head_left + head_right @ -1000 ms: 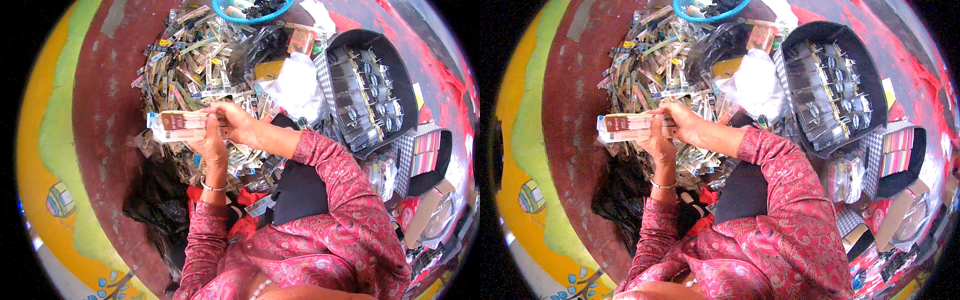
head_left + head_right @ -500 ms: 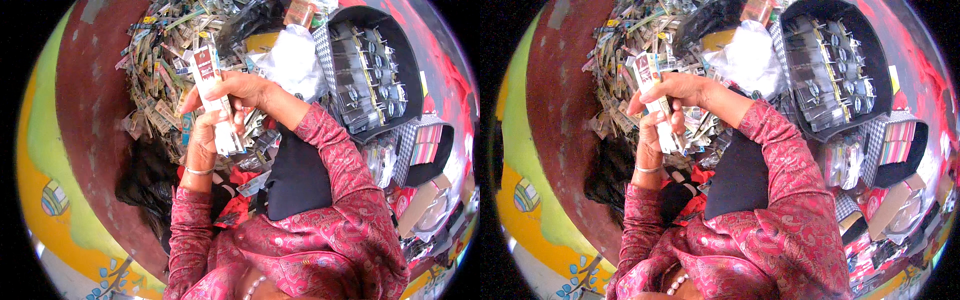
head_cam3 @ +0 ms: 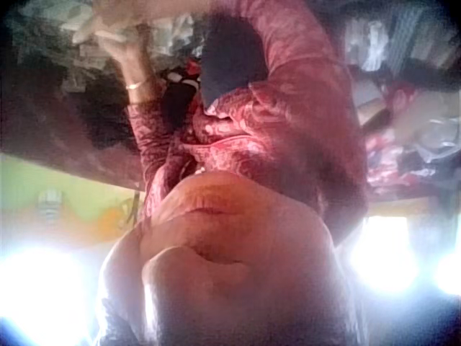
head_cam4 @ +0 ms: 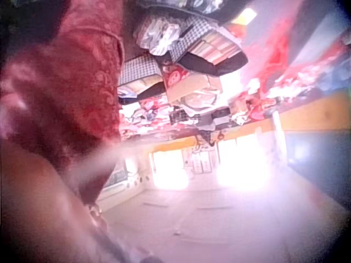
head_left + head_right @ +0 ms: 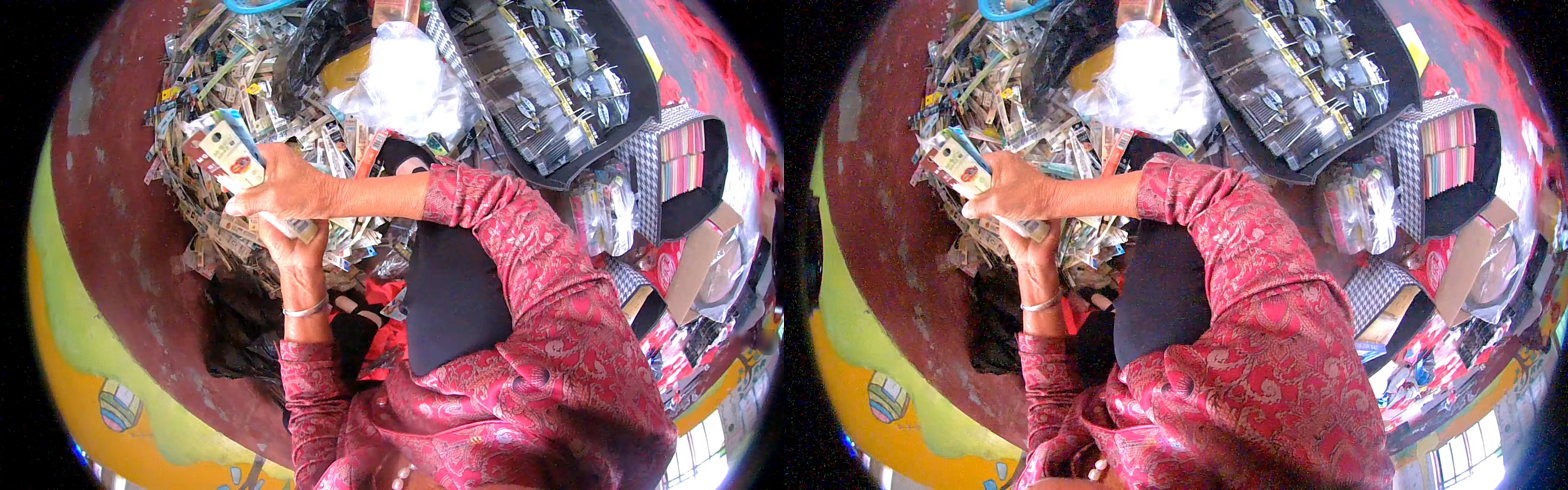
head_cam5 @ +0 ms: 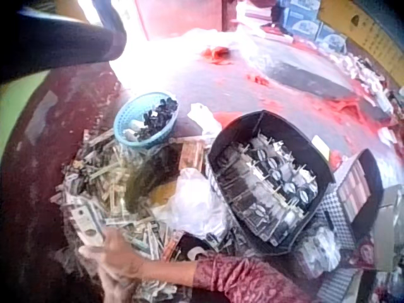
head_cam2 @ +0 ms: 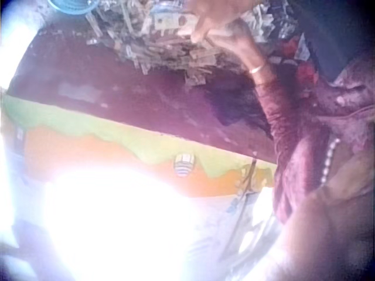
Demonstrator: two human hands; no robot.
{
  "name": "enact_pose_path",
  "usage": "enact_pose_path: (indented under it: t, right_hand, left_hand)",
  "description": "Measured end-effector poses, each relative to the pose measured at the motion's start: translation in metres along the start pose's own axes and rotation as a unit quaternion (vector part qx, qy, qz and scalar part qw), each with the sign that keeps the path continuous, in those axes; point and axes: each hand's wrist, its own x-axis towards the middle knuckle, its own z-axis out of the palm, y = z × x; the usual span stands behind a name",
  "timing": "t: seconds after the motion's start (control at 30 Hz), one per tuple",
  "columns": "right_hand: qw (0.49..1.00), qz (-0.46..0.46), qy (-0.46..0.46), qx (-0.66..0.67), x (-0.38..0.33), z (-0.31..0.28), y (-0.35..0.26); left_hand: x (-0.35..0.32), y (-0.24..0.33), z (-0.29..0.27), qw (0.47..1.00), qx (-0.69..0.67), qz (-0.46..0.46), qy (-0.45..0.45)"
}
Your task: The person sits on the floor and sorts through a large pile of small packaged items, picking them up one by one, inspecting them, and placing them into a plastic bag. The person continues this repetitive sorting process throughout the clip.
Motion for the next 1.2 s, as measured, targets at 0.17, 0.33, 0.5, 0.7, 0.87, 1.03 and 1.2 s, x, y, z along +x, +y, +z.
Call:
enact_pose_path:
  t: [0.17, 0.33, 0.5, 0.7, 0.87, 1.03, 1.2]
  right_hand:
    - [0.998, -0.034, 0.040, -0.042, 0.018, -0.047, -0.021]
    - [0.980, 0.083, 0.129, -0.127, 0.024, -0.134, -0.011]
    - [0.917, 0.186, 0.137, -0.325, 0.006, -0.193, 0.022]
    - [0.854, 0.241, 0.310, -0.341, -0.061, -0.207, -0.012]
    - [0.868, 0.155, 0.338, -0.328, -0.066, -0.189, -0.037]
    - [0.960, 0.037, 0.211, -0.182, -0.039, -0.139, -0.095]
    - [0.989, 0.102, 0.027, -0.102, -0.009, -0.118, -0.089]
  left_hand:
    - [0.017, -0.019, 0.034, 1.000, 0.017, -0.005, 0.001]
    - [0.092, -0.014, -0.007, 0.859, 0.476, 0.060, 0.182]
    - [0.150, -0.033, -0.019, 0.399, 0.858, 0.316, -0.069]
    - [0.120, -0.062, -0.004, 0.351, 0.919, 0.156, -0.089]
    - [0.083, -0.093, 0.008, 0.240, 0.939, 0.142, -0.201]
    - [0.060, -0.095, 0.019, 0.135, 0.928, 0.230, -0.260]
    - [0.041, -0.087, 0.031, 0.076, 0.938, 0.220, -0.256]
